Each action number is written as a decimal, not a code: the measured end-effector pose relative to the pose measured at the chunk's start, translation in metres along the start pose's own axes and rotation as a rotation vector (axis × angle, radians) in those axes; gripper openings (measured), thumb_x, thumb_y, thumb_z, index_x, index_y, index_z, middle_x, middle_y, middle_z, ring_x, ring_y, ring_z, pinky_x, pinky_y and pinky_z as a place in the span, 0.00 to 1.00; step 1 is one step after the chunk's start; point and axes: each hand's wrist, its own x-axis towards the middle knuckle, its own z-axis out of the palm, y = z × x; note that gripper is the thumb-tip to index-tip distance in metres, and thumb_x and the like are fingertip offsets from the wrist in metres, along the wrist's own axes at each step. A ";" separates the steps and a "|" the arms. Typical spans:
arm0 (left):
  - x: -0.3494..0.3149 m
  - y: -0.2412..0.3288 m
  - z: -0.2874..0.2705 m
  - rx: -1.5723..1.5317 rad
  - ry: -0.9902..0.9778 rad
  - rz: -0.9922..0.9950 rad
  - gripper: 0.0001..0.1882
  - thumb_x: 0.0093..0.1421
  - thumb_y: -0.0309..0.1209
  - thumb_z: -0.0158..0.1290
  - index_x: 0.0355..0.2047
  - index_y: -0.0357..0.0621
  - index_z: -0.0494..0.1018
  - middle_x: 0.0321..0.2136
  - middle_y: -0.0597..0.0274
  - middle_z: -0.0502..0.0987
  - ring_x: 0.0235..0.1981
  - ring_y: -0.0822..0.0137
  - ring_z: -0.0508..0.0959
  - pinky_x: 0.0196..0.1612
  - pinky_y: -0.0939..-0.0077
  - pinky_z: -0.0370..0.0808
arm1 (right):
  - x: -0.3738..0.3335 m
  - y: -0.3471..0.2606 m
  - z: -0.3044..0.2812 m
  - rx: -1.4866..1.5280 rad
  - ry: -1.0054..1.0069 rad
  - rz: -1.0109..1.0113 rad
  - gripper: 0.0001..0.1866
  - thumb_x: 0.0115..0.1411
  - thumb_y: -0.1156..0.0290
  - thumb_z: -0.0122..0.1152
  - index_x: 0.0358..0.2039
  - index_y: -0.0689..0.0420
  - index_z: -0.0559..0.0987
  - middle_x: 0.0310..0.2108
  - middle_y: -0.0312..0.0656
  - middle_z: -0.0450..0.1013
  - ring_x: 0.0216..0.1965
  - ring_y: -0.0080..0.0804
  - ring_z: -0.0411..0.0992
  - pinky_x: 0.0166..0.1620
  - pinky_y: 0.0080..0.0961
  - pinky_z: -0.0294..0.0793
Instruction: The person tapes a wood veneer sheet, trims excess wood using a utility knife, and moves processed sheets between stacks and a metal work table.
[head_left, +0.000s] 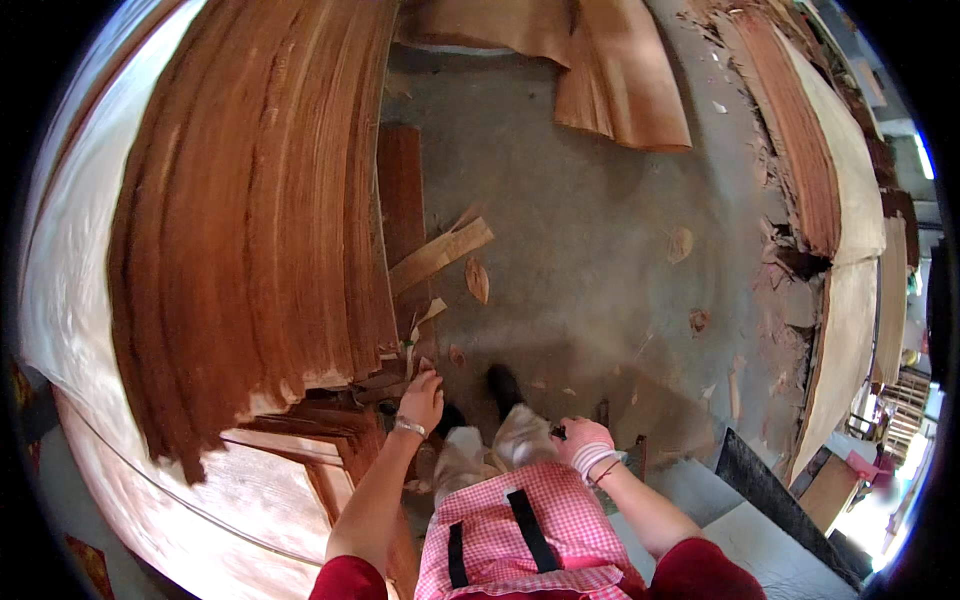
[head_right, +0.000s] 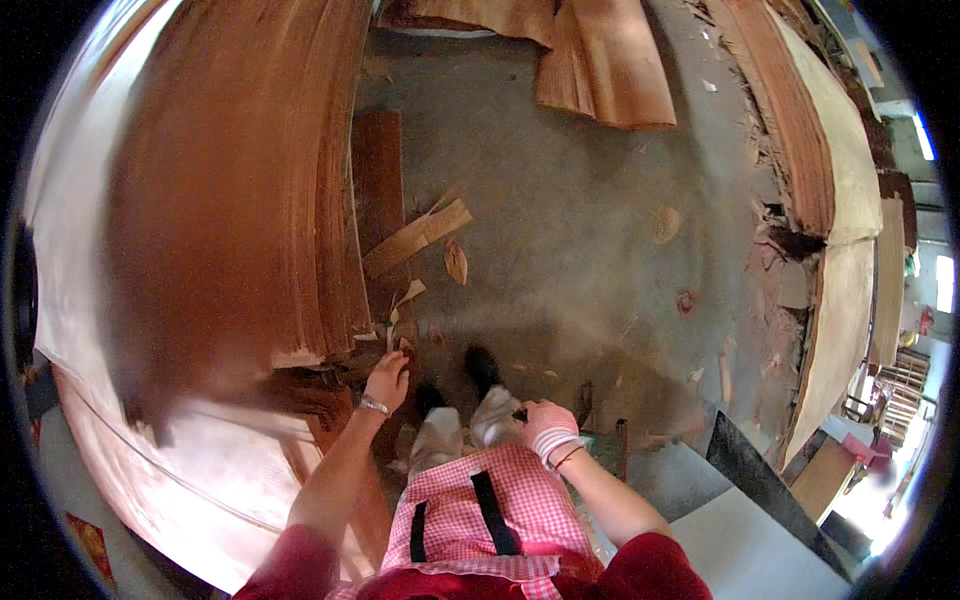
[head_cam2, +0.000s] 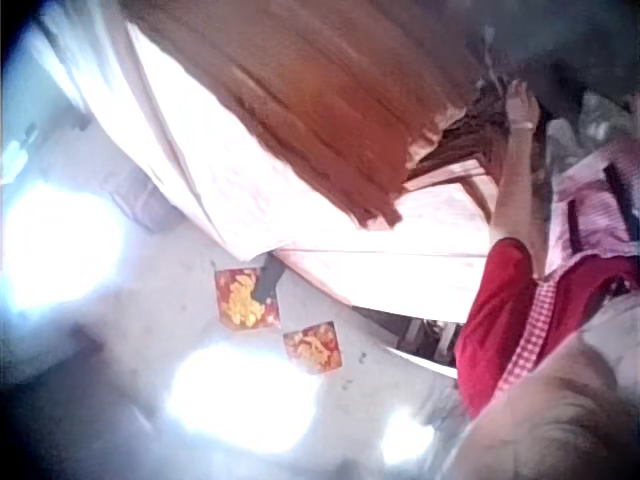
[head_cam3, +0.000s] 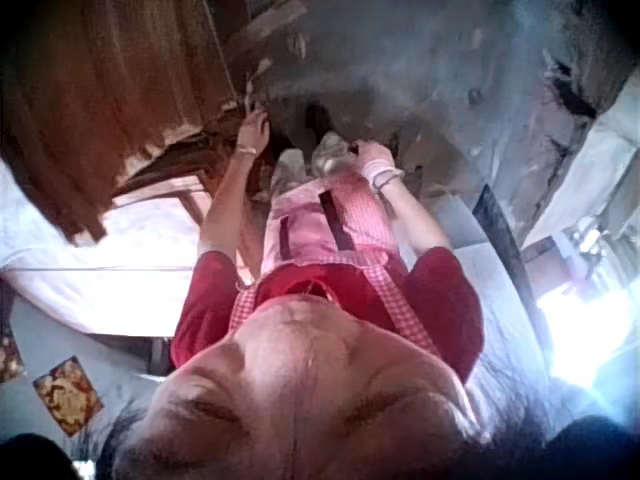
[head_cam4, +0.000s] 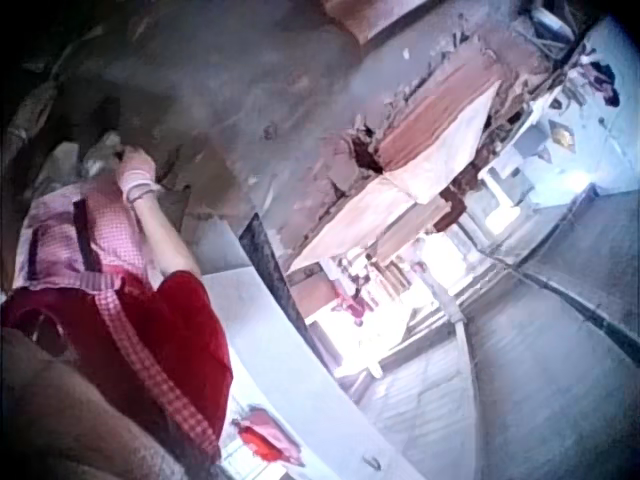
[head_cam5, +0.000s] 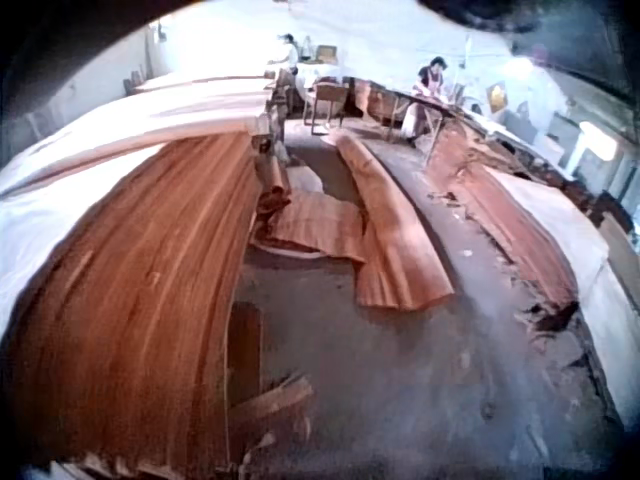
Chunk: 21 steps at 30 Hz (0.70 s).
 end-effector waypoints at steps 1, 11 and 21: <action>0.019 -0.004 0.004 0.039 -0.046 -0.043 0.16 0.57 0.31 0.42 0.46 0.40 0.66 0.53 0.53 0.60 0.50 0.55 0.65 0.51 0.64 0.66 | 0.011 -0.001 -0.008 0.093 0.005 -0.028 0.22 0.54 0.52 0.48 0.41 0.56 0.73 0.39 0.49 0.71 0.42 0.44 0.69 0.44 0.34 0.69; 0.244 -0.078 0.073 0.103 -0.043 -0.413 0.14 0.53 0.23 0.45 0.42 0.37 0.68 0.57 0.46 0.50 0.55 0.47 0.58 0.55 0.63 0.61 | 0.107 -0.015 -0.050 1.031 -0.369 0.253 0.19 0.51 0.54 0.57 0.25 0.61 0.76 0.14 0.36 0.68 0.15 0.25 0.65 0.19 0.23 0.63; 0.406 -0.113 0.084 0.438 -0.057 -0.272 0.15 0.54 0.28 0.46 0.42 0.47 0.73 0.60 0.54 0.45 0.62 0.52 0.42 0.61 0.67 0.46 | 0.171 0.013 -0.065 1.386 -0.516 0.190 0.14 0.53 0.60 0.54 0.23 0.58 0.77 0.13 0.31 0.64 0.14 0.16 0.59 0.18 0.16 0.57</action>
